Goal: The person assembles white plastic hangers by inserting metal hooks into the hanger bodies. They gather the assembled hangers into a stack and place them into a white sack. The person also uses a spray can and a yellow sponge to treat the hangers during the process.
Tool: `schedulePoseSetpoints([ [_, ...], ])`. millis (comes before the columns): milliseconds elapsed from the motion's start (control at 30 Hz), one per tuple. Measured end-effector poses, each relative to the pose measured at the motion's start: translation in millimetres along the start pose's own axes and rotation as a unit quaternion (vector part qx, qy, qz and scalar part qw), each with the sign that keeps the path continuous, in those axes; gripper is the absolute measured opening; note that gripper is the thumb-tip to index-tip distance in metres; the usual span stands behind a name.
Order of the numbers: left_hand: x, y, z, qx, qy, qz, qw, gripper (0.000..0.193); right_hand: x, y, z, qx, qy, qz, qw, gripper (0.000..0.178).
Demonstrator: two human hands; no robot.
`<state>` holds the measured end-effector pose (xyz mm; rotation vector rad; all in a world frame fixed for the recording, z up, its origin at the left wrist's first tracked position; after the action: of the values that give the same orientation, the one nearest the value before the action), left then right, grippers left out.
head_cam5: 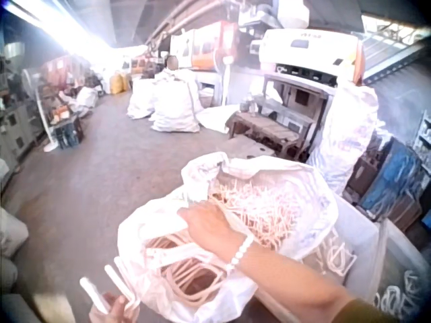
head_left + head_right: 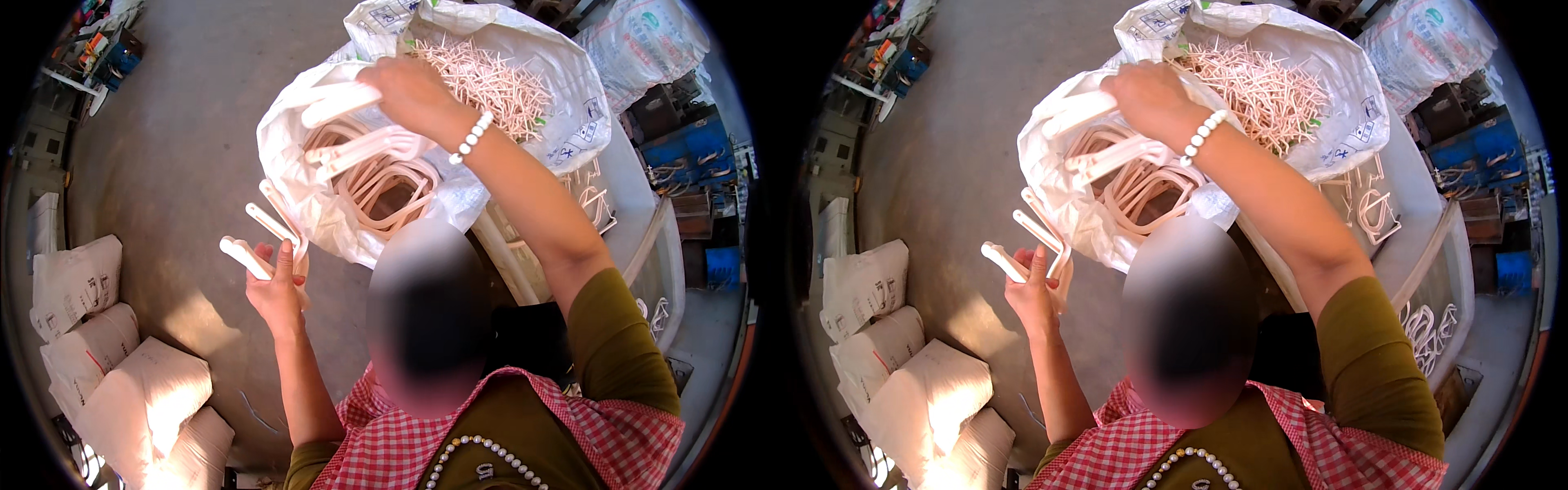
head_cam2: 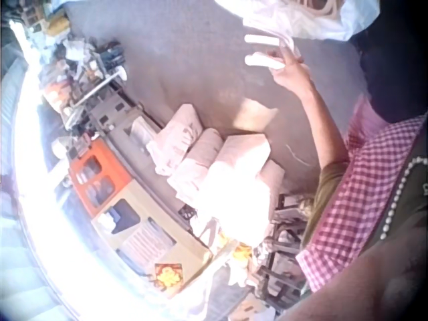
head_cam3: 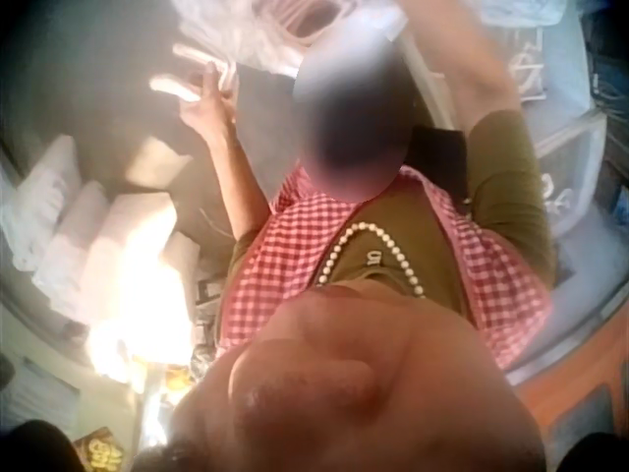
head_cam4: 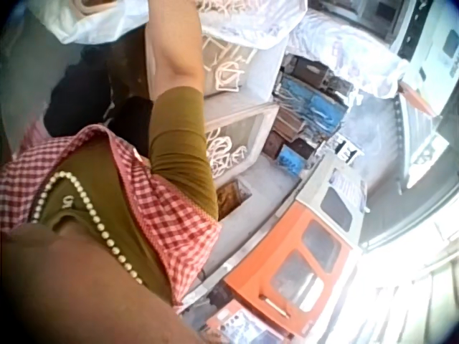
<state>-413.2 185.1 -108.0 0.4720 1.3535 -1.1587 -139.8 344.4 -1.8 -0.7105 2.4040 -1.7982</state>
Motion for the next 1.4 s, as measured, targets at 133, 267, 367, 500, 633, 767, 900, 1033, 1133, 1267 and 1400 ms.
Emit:
schedulePoseSetpoints([
  [133,-3.9,-4.5,-3.6,-0.066,0.115,-0.194,0.972,0.035,-11.0,-6.7,15.5,0.015,0.017,0.084,0.996,0.015],
  [267,-7.1,-16.7,-5.0,-0.107,0.241,-0.368,0.891,0.023,16.3,40.9,31.7,0.192,-0.059,0.107,0.974,0.012],
  [367,20.1,-7.4,-18.7,-0.028,0.082,-0.163,0.983,0.034,27.4,106.3,41.3,0.298,-0.074,0.108,0.946,0.012],
  [500,58.4,37.8,-14.6,0.111,-0.104,0.035,0.988,0.049,26.0,172.9,42.8,0.458,-0.021,0.112,0.882,0.015],
  [633,61.5,66.0,-8.0,0.139,-0.119,0.004,0.983,0.038,4.5,221.4,59.4,0.478,-0.014,0.158,0.864,0.016],
  [767,38.2,55.7,-10.9,0.121,-0.092,0.047,0.987,0.025,-17.7,247.6,85.7,0.473,-0.002,0.184,0.862,0.017],
  [900,10.0,43.5,-4.0,0.109,-0.039,-0.018,0.993,0.026,-27.7,263.6,100.4,0.256,-0.015,0.170,0.951,0.022],
  [1033,9.5,24.7,-3.9,0.108,-0.043,-0.022,0.993,0.030,-30.5,263.4,110.1,0.202,-0.017,0.133,0.970,0.040],
  [1133,6.6,-3.1,-1.8,0.106,-0.042,-0.021,0.993,0.029,-17.9,226.0,114.9,0.242,-0.023,0.105,0.964,0.044],
  [1267,-33.1,-31.9,16.5,0.074,0.055,-0.144,0.985,0.029,6.1,103.6,117.5,0.282,-0.046,-0.007,0.958,0.041],
  [1400,-62.6,-33.4,27.3,0.059,0.150,-0.421,0.893,0.042,-48.4,-18.4,183.2,0.075,0.065,-0.240,0.966,0.025],
])
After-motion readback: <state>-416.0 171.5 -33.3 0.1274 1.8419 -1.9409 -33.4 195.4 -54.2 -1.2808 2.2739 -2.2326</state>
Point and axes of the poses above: each hand's wrist, its own z-axis away from the middle knuckle, its own y-axis out of the palm, x = y × z, the point moved 9 cm from there along -z, towards the middle knuckle, and after that the axes turned 6 degrees about -z, right-handed, at the moved point
